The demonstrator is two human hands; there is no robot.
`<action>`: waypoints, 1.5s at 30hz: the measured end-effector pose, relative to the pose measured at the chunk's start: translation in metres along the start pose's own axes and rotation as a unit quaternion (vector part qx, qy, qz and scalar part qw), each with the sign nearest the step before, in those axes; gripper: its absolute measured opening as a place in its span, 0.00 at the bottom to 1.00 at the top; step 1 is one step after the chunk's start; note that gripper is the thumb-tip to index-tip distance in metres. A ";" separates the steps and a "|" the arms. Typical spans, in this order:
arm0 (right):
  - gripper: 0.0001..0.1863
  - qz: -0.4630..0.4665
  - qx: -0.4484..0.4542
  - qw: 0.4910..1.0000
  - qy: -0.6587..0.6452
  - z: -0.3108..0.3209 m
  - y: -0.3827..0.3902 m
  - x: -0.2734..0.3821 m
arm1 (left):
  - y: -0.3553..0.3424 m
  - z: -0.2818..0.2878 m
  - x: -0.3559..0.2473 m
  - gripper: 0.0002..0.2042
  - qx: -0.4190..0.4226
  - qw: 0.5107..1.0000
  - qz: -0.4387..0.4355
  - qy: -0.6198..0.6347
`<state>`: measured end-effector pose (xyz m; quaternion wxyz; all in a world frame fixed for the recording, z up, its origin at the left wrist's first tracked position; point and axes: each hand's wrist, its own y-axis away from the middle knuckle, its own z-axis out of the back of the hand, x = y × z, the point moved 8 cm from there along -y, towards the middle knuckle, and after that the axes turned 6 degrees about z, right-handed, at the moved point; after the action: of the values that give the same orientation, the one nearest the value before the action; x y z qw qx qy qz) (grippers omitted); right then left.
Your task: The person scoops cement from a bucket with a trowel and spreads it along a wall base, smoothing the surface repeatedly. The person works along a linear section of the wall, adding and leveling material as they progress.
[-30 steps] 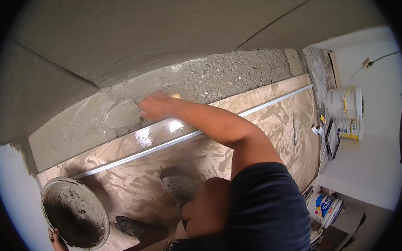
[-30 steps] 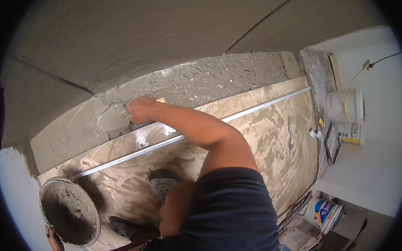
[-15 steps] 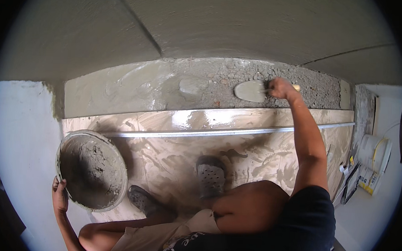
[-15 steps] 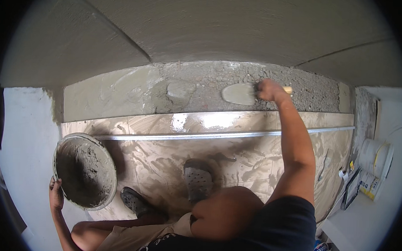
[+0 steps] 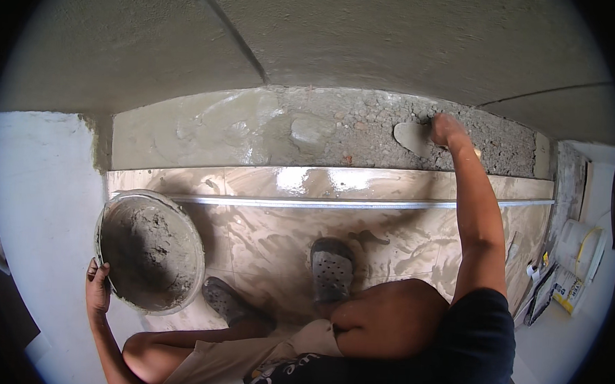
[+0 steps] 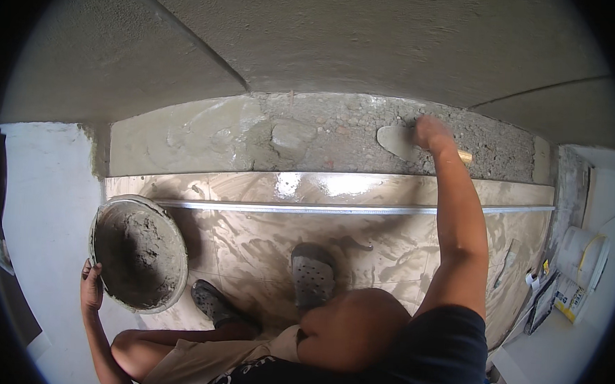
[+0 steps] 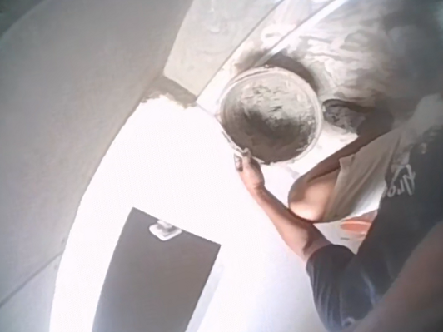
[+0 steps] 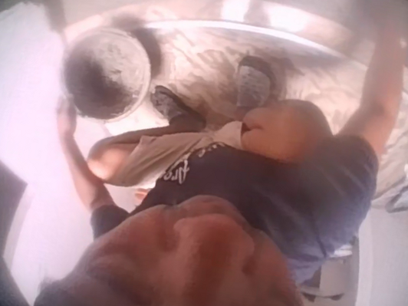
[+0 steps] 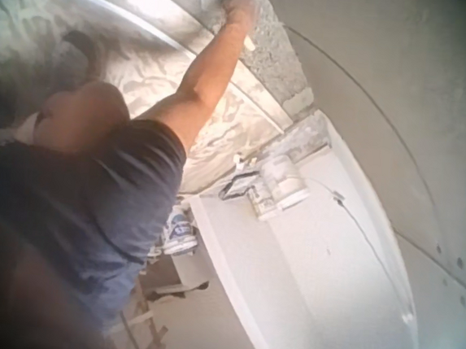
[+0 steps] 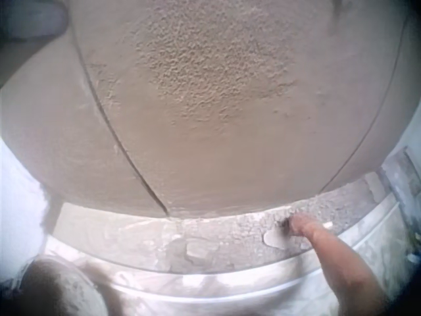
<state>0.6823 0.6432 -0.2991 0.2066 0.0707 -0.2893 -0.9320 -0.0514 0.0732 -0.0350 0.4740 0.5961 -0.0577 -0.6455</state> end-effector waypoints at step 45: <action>0.13 0.256 -0.126 0.958 0.008 -0.020 -0.035 0.211 | -0.004 0.034 -0.016 0.17 -0.073 0.936 -0.073 -0.336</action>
<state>0.4840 0.5691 -0.3384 0.4479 -0.0254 -0.1764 -0.8761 -0.0845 0.0693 -0.0163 0.4205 0.3109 -0.1223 -0.8436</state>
